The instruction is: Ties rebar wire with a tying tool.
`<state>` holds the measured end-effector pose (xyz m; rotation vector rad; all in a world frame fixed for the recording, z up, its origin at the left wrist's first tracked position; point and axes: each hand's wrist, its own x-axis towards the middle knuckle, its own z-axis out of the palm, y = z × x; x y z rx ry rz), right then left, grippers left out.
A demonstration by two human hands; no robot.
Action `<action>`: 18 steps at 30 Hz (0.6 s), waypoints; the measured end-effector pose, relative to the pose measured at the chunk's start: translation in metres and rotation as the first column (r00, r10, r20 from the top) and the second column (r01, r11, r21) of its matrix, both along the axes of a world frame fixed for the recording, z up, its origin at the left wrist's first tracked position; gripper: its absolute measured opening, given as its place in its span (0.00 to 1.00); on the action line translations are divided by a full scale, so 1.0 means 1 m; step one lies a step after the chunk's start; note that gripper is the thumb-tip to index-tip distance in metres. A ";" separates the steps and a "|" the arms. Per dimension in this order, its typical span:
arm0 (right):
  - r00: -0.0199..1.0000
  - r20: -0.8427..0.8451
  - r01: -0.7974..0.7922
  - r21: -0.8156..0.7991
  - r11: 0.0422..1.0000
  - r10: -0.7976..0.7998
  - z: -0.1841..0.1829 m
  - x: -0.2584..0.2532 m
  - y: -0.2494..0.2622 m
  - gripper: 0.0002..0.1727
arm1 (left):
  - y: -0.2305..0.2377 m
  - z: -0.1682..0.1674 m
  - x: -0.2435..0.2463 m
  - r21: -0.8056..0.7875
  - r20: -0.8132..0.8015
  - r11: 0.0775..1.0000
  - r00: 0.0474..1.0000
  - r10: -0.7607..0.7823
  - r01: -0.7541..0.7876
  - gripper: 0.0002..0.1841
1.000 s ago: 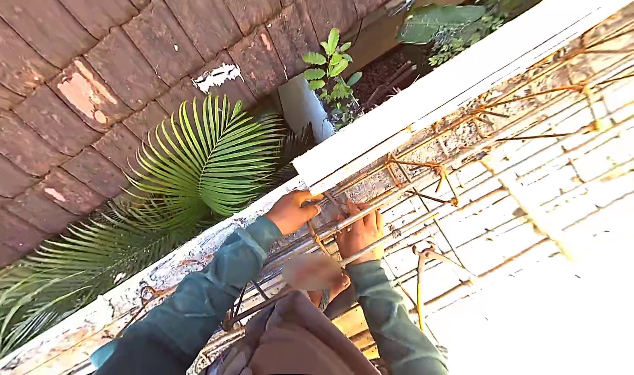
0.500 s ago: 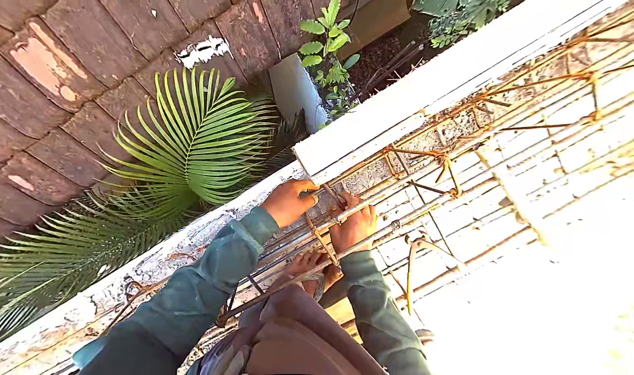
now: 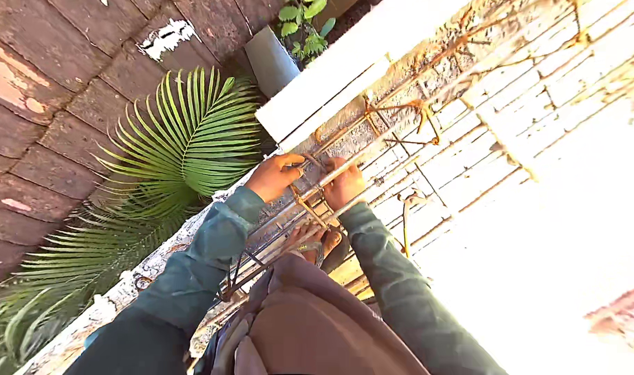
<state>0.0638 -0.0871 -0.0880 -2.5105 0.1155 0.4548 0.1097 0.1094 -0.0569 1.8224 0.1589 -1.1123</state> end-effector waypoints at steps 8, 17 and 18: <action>0.957 -0.280 0.057 -0.066 0.996 -0.074 0.017 0.019 0.010 0.21 | 0.002 -0.003 -0.003 0.009 0.004 0.999 1.000 0.031 -0.031 0.20; 0.960 -0.233 -0.125 0.142 0.982 0.156 0.045 -0.002 -0.031 0.30 | -0.007 0.011 0.003 0.074 -0.065 0.996 0.997 0.052 -0.047 0.21; 0.957 -0.222 -0.164 0.118 0.979 0.187 0.056 -0.012 -0.046 0.30 | -0.012 0.020 0.006 0.108 -0.125 0.993 0.990 0.062 -0.049 0.21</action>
